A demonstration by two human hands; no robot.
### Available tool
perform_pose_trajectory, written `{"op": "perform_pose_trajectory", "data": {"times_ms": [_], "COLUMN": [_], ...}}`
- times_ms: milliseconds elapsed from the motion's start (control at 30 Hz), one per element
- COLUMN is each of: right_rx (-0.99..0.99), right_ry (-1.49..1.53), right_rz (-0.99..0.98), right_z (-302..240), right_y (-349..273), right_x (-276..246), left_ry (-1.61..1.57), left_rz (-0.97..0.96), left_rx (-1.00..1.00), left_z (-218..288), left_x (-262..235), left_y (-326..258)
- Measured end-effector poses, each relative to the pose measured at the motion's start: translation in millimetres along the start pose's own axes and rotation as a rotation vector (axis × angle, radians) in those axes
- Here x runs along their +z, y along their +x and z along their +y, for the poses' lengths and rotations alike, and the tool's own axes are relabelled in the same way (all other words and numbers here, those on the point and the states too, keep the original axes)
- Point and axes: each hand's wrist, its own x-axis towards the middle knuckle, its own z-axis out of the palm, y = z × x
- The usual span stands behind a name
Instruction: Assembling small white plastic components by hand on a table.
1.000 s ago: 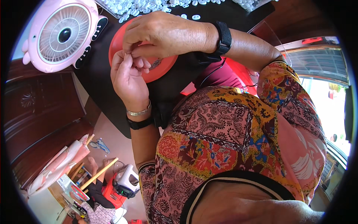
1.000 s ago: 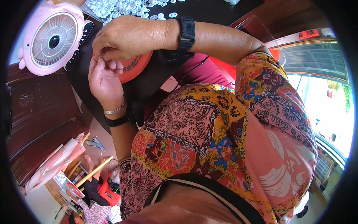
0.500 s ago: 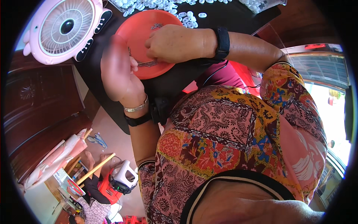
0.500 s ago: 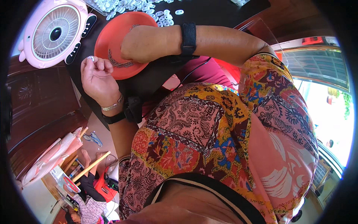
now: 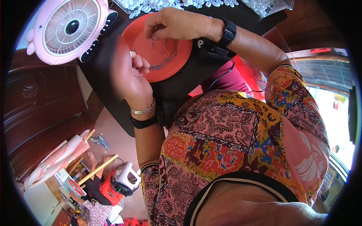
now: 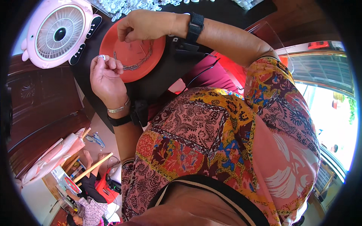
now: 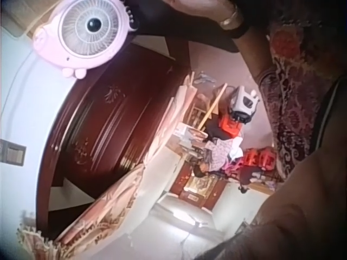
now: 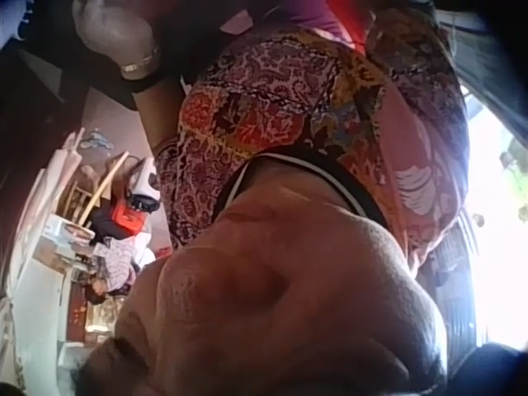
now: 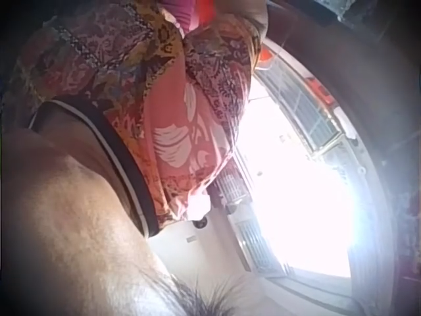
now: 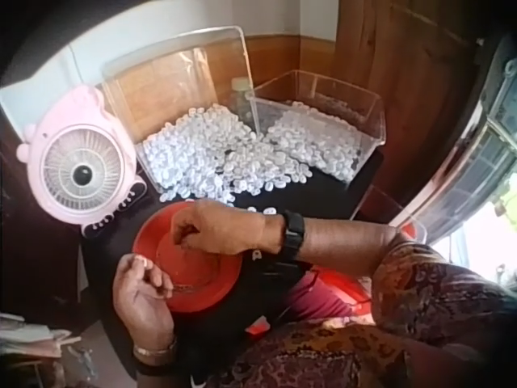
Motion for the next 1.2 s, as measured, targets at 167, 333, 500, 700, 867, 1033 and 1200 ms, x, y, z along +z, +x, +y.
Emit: {"op": "perform_pose_trajectory", "data": {"times_ms": [167, 333, 500, 700, 867, 1033, 1200], "right_rx": [-0.011, 0.037, -0.086, 0.057, 0.004, -0.087, -0.08], "right_ry": [0.188, 0.363, 0.384, 0.44, 0.52, 0.509, 0.629], "right_rz": [0.012, -0.045, -0.026, -0.046, -0.048, 0.001, 0.013], "right_z": [-3.8, -10.9, -5.7, -7.5, -9.8, -7.4, -9.7], "right_y": [11.9, 14.0, 7.7, 2.9, 0.3, 0.8, 0.5], "right_x": [-6.9, 0.1, 9.2, 4.0, 8.7, 10.5, 12.2], "left_ry": [0.038, 0.139, 0.111, 0.439, 0.466, 0.343, 0.308], "left_rz": [-0.026, 0.008, -0.002, 0.001, -0.018, 0.033, -0.021], "left_rx": [0.006, -0.008, -0.023, 0.047, 0.044, -0.012, -0.059], "left_z": [1.6, 5.2, 7.3, 6.4, 6.9, 7.6, 7.3], "left_x": [2.9, 5.8, 8.1, 15.2, 17.5, 12.8, 11.0], "left_y": [-3.3, -9.5, -11.4, -16.4, -16.9, -16.6, -16.0]}}
